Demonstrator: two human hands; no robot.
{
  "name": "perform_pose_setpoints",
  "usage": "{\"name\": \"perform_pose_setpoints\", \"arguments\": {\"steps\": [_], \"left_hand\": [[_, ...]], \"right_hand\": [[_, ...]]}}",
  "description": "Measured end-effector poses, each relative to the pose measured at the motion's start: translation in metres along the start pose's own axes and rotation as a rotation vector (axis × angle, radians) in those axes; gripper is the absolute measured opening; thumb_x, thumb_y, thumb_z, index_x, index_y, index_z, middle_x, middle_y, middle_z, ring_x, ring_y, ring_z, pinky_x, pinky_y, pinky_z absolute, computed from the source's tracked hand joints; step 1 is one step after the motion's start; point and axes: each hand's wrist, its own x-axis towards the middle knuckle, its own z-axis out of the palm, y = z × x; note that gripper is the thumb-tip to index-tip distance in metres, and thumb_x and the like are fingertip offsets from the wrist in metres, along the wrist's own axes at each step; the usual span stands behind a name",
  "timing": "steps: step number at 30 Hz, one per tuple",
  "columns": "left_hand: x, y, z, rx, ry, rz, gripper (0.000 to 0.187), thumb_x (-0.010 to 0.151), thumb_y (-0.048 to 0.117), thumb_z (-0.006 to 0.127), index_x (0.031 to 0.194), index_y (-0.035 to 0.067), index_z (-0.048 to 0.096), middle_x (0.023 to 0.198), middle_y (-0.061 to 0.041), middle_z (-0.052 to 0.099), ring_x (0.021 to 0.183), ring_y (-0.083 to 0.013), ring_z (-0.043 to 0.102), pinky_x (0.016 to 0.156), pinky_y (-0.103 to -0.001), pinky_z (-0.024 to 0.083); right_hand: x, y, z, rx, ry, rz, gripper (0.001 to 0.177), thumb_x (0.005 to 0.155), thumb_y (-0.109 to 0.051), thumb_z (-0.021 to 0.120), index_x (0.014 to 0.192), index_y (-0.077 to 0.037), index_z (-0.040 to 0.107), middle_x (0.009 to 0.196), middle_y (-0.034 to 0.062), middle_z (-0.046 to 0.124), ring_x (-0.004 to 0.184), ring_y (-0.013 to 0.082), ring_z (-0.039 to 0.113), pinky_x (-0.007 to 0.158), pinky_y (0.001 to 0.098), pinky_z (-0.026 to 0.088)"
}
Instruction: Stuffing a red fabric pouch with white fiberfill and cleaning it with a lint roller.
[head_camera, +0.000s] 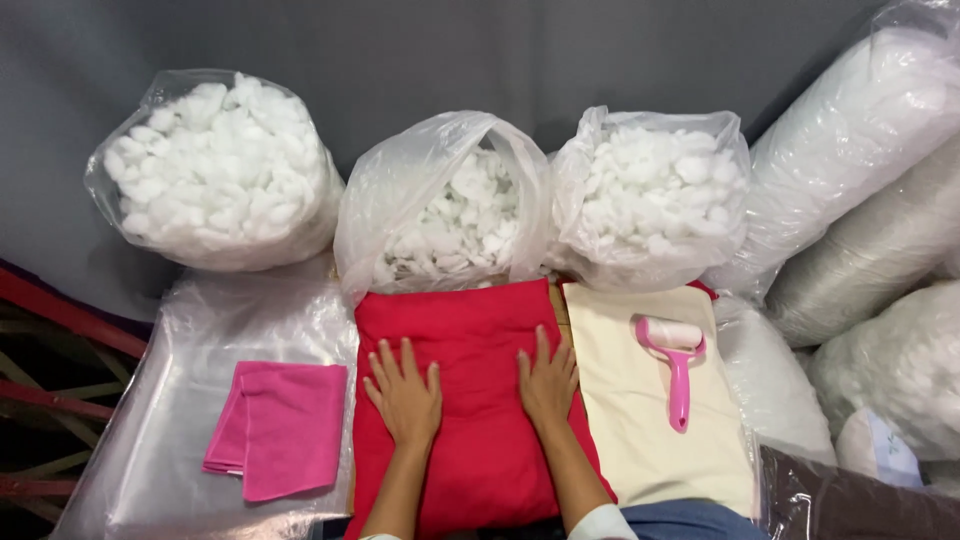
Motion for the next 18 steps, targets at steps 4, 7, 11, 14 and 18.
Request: {"name": "perform_pose_setpoints", "arguments": {"steps": [4,7,11,14,18], "left_hand": [[0.038,-0.025,0.011,-0.335,0.028,-0.377,0.088,0.091,0.047,0.068,0.162,0.010,0.031,0.159,-0.025,0.038,0.141,-0.0455,0.046,0.110,-0.062,0.040],[0.070,-0.043,0.031,-0.668,-0.109,-0.504,0.106,0.074,0.049,0.086,0.160,0.013,0.035,0.116,-0.015,0.071,0.116,-0.0368,0.066,0.094,-0.052,0.051],[0.056,-0.011,-0.065,-1.526,-0.407,-0.486,0.053,0.077,0.009,0.085,0.125,-0.001,0.066,0.104,-0.021,0.073,0.090,-0.0346,0.074,0.072,-0.049,0.060],[0.026,0.016,-0.140,-1.457,-0.462,-0.252,0.062,0.072,-0.001,0.084,0.129,-0.003,0.062,0.115,-0.027,0.071,0.102,-0.0404,0.070,0.088,-0.054,0.054],[0.032,0.051,-0.167,-1.222,-0.330,0.001,0.046,0.075,0.010,0.089,0.119,0.007,0.076,0.106,-0.014,0.078,0.100,-0.0199,0.070,0.093,-0.046,0.055]], "right_hand": [[0.034,-0.003,-0.018,0.547,-0.047,0.117,0.087,0.095,-0.034,0.068,0.164,-0.006,0.022,0.161,0.0298,0.032,0.147,0.0466,0.036,0.117,0.0587,0.033],[0.050,0.002,-0.019,1.315,-0.165,0.398,0.067,0.071,-0.013,0.093,0.129,-0.007,0.060,0.103,0.0142,0.070,0.086,0.0317,0.071,0.069,0.0444,0.058],[0.012,0.016,-0.135,1.673,-0.101,0.273,0.043,0.075,0.000,0.074,0.118,0.000,0.070,0.098,0.0282,0.073,0.084,0.0425,0.075,0.072,0.0549,0.061],[-0.008,0.014,-0.192,1.472,0.013,0.123,0.046,0.074,0.009,0.071,0.119,0.001,0.070,0.099,0.0241,0.074,0.087,0.0381,0.075,0.077,0.0490,0.060],[-0.033,0.000,-0.254,1.332,0.029,-0.116,0.068,0.060,0.006,0.083,0.125,-0.004,0.065,0.111,0.0137,0.072,0.101,0.0285,0.070,0.097,0.0482,0.054]]}}
